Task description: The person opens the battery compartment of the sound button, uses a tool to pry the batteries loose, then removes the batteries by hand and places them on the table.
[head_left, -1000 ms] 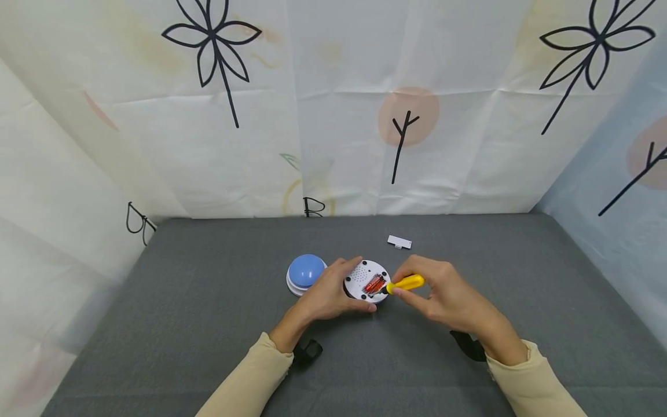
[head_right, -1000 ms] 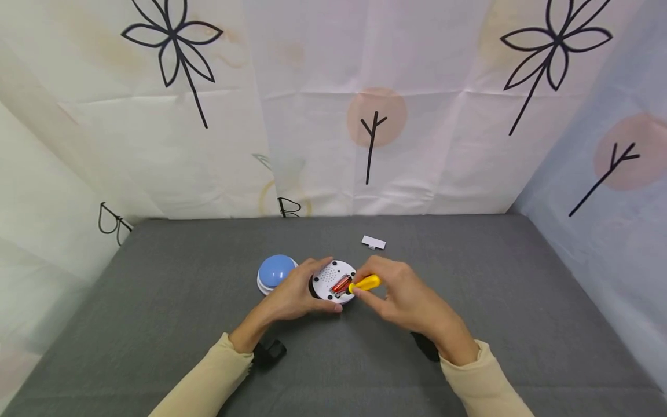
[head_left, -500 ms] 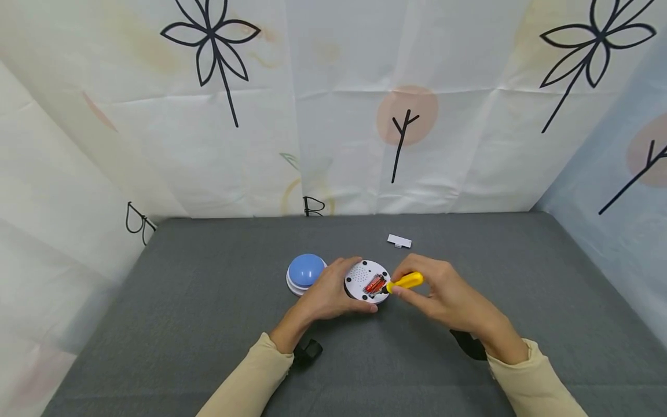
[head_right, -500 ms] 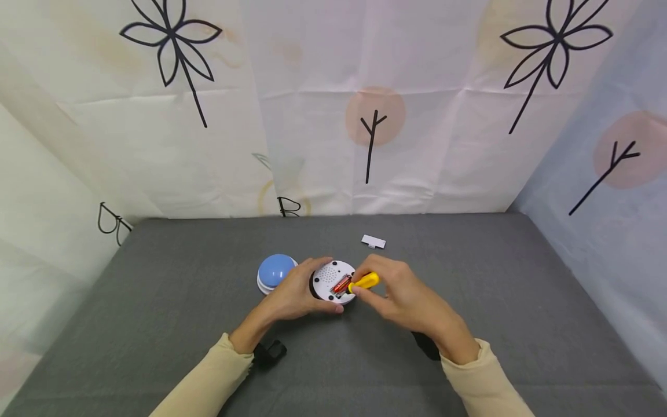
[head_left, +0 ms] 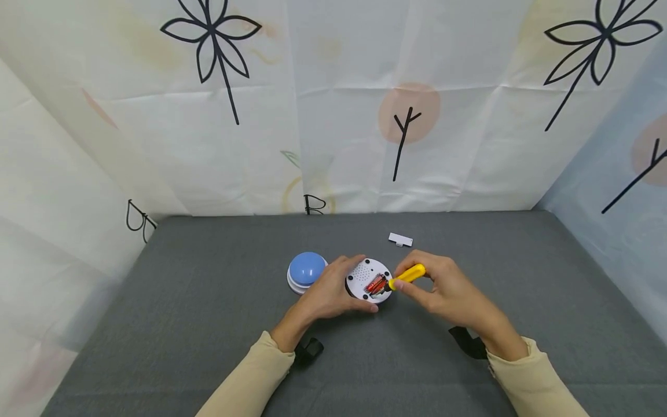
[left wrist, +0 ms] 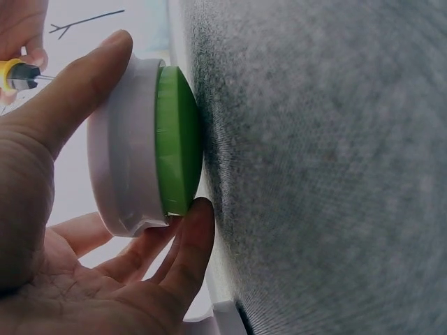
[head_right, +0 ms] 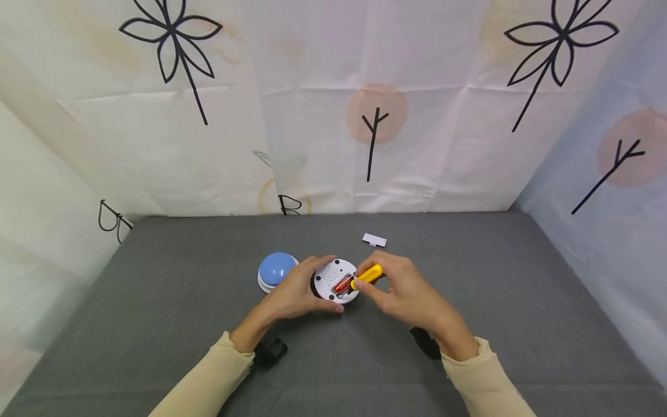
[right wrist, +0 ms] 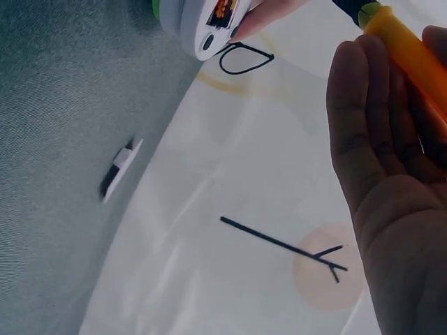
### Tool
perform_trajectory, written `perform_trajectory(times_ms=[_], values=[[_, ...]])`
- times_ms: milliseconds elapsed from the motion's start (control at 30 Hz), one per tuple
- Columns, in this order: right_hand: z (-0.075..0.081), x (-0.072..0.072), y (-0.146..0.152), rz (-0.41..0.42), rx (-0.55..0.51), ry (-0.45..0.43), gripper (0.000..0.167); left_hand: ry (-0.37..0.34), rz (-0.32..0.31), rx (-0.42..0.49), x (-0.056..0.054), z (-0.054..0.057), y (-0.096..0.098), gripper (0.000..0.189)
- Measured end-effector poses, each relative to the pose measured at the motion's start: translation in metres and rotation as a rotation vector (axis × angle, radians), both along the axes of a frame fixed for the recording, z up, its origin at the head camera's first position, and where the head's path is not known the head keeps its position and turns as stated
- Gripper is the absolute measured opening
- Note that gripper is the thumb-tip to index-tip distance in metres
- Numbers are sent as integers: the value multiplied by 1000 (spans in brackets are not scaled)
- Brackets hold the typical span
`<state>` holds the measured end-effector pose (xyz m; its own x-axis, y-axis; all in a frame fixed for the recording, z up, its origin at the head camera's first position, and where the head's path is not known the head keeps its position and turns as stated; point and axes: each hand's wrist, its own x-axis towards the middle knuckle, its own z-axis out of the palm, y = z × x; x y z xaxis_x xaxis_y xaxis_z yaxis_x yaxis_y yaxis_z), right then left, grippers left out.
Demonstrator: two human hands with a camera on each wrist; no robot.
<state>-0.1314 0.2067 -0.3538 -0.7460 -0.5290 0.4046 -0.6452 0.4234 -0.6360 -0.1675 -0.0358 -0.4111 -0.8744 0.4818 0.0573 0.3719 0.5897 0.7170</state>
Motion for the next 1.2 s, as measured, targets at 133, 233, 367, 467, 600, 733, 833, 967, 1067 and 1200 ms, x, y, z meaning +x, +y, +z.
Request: perform_trajectory(times_ms=[133,233,367,467,600,733,833,967,1067,1200], values=[[0,2,-7,72,-18,102,29,3,8,-13,0,0,0,98],[0,4,-14,125,-44,149,33,8,7,-14,0,0,0,97],[-1,7,-19,159,-50,200,39,6,10,-10,0,0,0,97],[-1,9,-21,162,-40,237,37,1,19,-2,0,-1,0,96],[-2,9,-22,154,-37,281,36,7,28,-2,0,-1,1,97],[-4,6,-20,80,-66,260,35,18,36,-12,1,-1,2,97],[-6,2,-15,5,-106,152,28,3,42,-12,1,-1,2,98],[-8,-2,-6,-77,-141,3,22,-34,43,6,2,0,1,104],[-5,-4,1,-131,-161,-47,19,-54,30,3,1,2,0,111],[0,-6,9,-202,-199,-76,16,-65,-22,-55,1,8,-5,116]])
